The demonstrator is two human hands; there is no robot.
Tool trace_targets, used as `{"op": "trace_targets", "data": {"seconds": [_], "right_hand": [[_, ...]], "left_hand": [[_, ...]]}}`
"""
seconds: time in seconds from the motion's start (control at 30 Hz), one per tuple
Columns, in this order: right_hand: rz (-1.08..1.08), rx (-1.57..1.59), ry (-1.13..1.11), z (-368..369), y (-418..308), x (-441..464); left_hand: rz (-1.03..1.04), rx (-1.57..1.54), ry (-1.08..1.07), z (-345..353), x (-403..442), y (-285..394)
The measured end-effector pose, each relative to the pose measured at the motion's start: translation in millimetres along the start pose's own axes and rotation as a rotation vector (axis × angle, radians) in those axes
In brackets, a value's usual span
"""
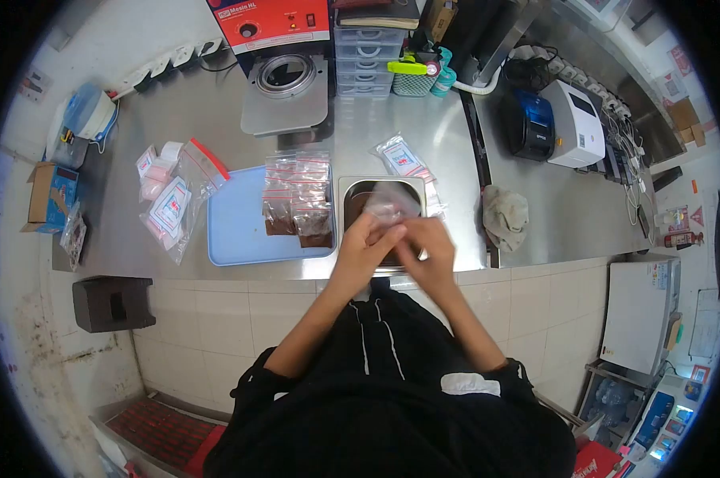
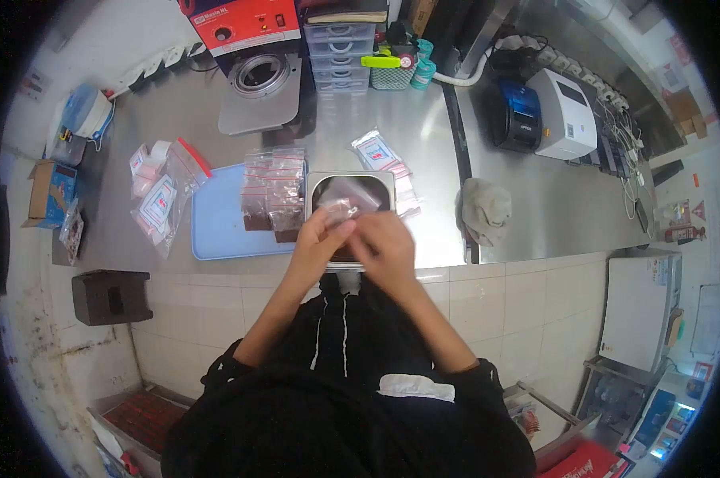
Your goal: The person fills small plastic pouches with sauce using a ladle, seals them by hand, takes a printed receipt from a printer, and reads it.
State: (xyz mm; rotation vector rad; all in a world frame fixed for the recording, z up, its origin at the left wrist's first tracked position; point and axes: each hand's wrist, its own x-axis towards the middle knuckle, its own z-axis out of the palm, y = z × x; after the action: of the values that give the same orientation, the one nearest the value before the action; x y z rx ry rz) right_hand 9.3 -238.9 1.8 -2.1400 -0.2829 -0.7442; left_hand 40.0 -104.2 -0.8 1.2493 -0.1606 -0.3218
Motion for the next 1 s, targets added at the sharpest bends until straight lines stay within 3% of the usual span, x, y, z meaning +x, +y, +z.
{"op": "trace_targets", "data": {"seconds": [0.03,0.1,0.2,0.23,0.3,0.37,0.47,0.53,0.57,0.63,0.7,0.73,0.8,0.9,1.0], "right_hand": [[-0.056,-0.030,-0.129,-4.4,-13.6,3.6],[0.006,0.143,-0.086,-7.2,-15.8,0.3],[0.510,0.315,0.080,-17.5,-26.4,13.8],[0.511,0.315,0.082,-20.1,-21.2,11.3],[0.811,0.789,-0.355,-26.8,-8.7,4.7],[0.813,0.825,-0.335,-27.0,-11.4,1.9],[0.801,0.636,-0.320,-28.9,-16.2,2.1],[0.665,0.576,-0.331,-32.5,-22.1,0.3],[0.666,0.576,-0.333,-33.8,-27.0,0.7],[0.646,0.321,-0.198,-33.8,-37.8,3.3],[0.621,0.246,-0.180,-33.1,-42.6,3.8],[0.597,0.176,-0.161,-31.9,-44.2,3.6],[0.625,0.214,-0.188,-29.7,-46.0,-0.3],[0.642,0.297,-0.233,-29.4,-37.4,-5.5],[0.811,0.558,-0.349,-31.4,-30.0,-6.0]], "left_hand": [[0.021,0.067,-0.035,1.9,-0.2,-0.4],[-0.030,0.133,0.006,-12.3,-1.4,-4.4],[-0.095,0.027,-0.178,-20.6,-6.7,6.2],[-0.096,0.028,-0.180,-20.1,-9.0,8.2],[-0.178,0.037,-0.233,-19.5,-11.7,10.3],[-0.112,0.067,-0.176,-18.5,-11.8,5.1],[0.042,0.216,-0.060,-13.7,-13.5,8.0],[0.125,0.336,-0.009,-5.1,-15.0,14.1],[0.353,0.601,0.218,2.4,-15.0,16.5],[0.580,0.861,0.451,14.2,-19.6,21.3],[0.444,0.497,0.462,22.6,-31.8,24.8],[0.445,0.497,0.462,21.5,-32.9,28.9],[0.079,0.447,-0.028,14.1,-37.0,35.3],[-0.070,0.441,-0.124,5.2,-34.2,36.4],[-0.093,0.339,-0.161,-4.5,-29.5,26.5]]}}
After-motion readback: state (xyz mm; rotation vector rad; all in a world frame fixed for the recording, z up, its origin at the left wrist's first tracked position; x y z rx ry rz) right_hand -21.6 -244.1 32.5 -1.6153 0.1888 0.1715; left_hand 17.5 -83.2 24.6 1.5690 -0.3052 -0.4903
